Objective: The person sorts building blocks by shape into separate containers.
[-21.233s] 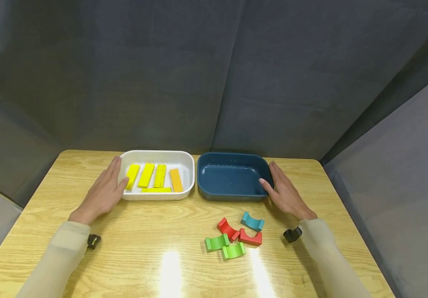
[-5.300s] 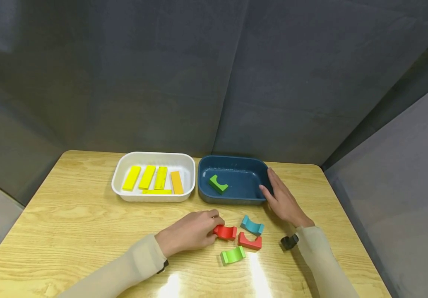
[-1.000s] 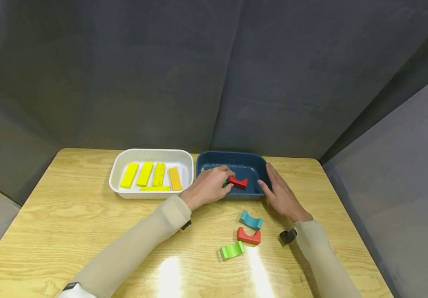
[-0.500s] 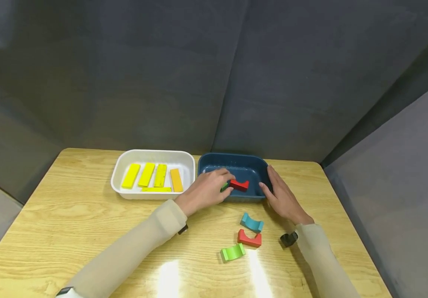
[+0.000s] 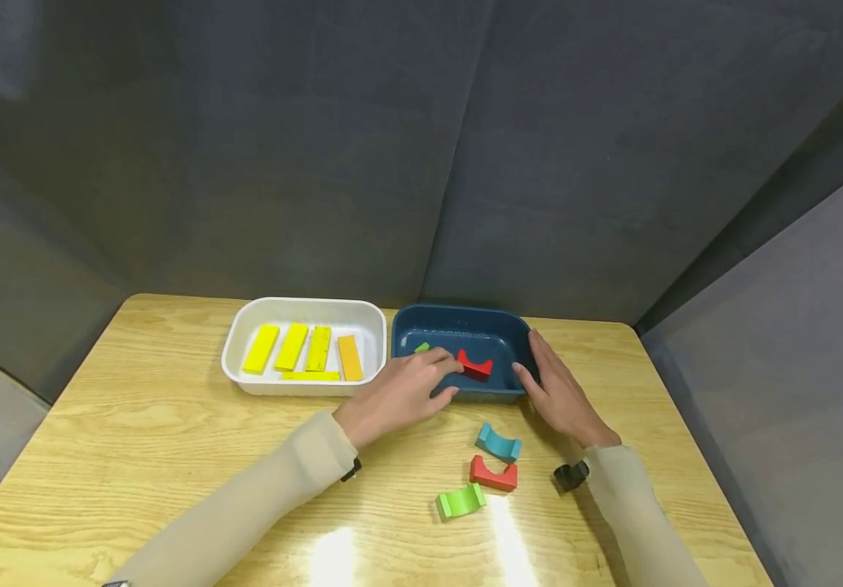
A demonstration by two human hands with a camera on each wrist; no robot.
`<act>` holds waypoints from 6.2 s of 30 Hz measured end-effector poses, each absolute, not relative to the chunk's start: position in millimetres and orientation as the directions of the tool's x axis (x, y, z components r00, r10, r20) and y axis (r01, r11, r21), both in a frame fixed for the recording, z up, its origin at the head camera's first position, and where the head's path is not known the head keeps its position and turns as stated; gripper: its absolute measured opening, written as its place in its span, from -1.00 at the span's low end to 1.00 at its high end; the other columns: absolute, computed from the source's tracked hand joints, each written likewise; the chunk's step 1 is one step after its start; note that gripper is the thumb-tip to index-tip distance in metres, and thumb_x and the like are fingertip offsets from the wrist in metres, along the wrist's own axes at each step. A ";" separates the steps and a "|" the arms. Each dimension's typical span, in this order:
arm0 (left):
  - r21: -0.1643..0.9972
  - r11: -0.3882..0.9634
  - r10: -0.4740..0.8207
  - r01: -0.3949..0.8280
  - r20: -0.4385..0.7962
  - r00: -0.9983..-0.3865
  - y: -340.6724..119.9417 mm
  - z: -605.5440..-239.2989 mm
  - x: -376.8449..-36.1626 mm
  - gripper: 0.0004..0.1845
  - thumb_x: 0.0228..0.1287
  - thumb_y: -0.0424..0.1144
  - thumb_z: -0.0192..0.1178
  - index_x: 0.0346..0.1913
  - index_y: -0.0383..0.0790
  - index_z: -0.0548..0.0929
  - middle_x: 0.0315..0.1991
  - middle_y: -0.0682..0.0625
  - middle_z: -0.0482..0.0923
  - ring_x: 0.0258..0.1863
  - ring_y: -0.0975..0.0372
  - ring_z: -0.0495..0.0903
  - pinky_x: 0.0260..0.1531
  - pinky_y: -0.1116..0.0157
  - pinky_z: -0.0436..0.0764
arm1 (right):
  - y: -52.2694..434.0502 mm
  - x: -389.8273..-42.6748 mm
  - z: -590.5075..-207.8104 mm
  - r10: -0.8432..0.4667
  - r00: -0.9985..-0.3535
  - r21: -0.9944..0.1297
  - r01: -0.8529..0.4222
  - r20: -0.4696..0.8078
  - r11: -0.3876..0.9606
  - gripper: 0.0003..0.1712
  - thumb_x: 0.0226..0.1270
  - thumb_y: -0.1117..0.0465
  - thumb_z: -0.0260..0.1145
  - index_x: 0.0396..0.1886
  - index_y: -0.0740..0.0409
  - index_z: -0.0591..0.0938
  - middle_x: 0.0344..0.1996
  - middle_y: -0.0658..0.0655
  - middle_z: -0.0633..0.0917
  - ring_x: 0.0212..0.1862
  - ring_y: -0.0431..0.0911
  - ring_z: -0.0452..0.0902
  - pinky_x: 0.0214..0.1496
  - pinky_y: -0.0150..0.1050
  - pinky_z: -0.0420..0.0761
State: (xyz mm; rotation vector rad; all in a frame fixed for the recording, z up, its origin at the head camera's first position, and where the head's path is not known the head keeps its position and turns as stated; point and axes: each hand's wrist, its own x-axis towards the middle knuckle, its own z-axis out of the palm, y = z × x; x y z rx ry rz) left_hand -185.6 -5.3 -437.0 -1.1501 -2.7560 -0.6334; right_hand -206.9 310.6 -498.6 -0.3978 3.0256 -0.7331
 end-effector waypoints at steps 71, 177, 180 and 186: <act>0.386 0.579 0.770 0.718 0.032 -0.637 -13.5 -472.0 -91.0 -0.42 0.40 0.17 0.41 0.28 -0.13 0.72 0.09 0.04 0.71 -0.04 0.35 0.71 -0.13 0.37 0.75 | 311.2 -206.5 -499.5 -0.248 -0.967 -0.462 -0.248 0.062 0.851 -0.08 0.78 -0.18 0.00 0.78 0.19 -0.11 0.77 0.20 -0.09 0.73 0.26 -0.12 0.70 0.30 0.00; 0.496 0.560 0.745 0.664 0.049 -0.665 -31.4 -469.0 -94.0 -0.68 0.23 -0.27 0.43 0.06 -0.17 0.79 -0.12 0.11 0.62 -0.32 0.42 0.46 -0.46 0.54 0.49 | 309.6 -205.4 -498.6 -0.242 -0.968 -0.468 -0.243 0.064 0.849 -0.09 0.78 -0.17 -0.01 0.79 0.18 -0.12 0.77 0.20 -0.08 0.73 0.26 -0.11 0.70 0.30 0.00; 0.518 0.554 0.743 0.652 0.046 -0.668 -33.3 -462.8 -99.4 -0.65 0.23 -0.26 0.45 0.09 -0.18 0.79 -0.12 0.09 0.63 -0.33 0.41 0.48 -0.42 0.53 0.51 | 310.0 -205.5 -498.4 -0.245 -0.967 -0.466 -0.248 0.068 0.850 -0.08 0.78 -0.20 -0.02 0.78 0.19 -0.11 0.77 0.20 -0.08 0.73 0.26 -0.10 0.70 0.30 0.01; 0.482 0.562 0.732 0.672 0.088 -0.676 -35.1 -447.6 -112.8 -0.63 0.26 -0.23 0.46 0.12 -0.22 0.79 -0.08 0.03 0.66 -0.27 0.36 0.53 -0.33 0.50 0.60 | 309.9 -205.5 -498.2 -0.243 -0.968 -0.464 -0.244 0.063 0.852 -0.07 0.77 -0.22 -0.03 0.78 0.19 -0.11 0.77 0.20 -0.08 0.73 0.26 -0.10 0.70 0.30 0.01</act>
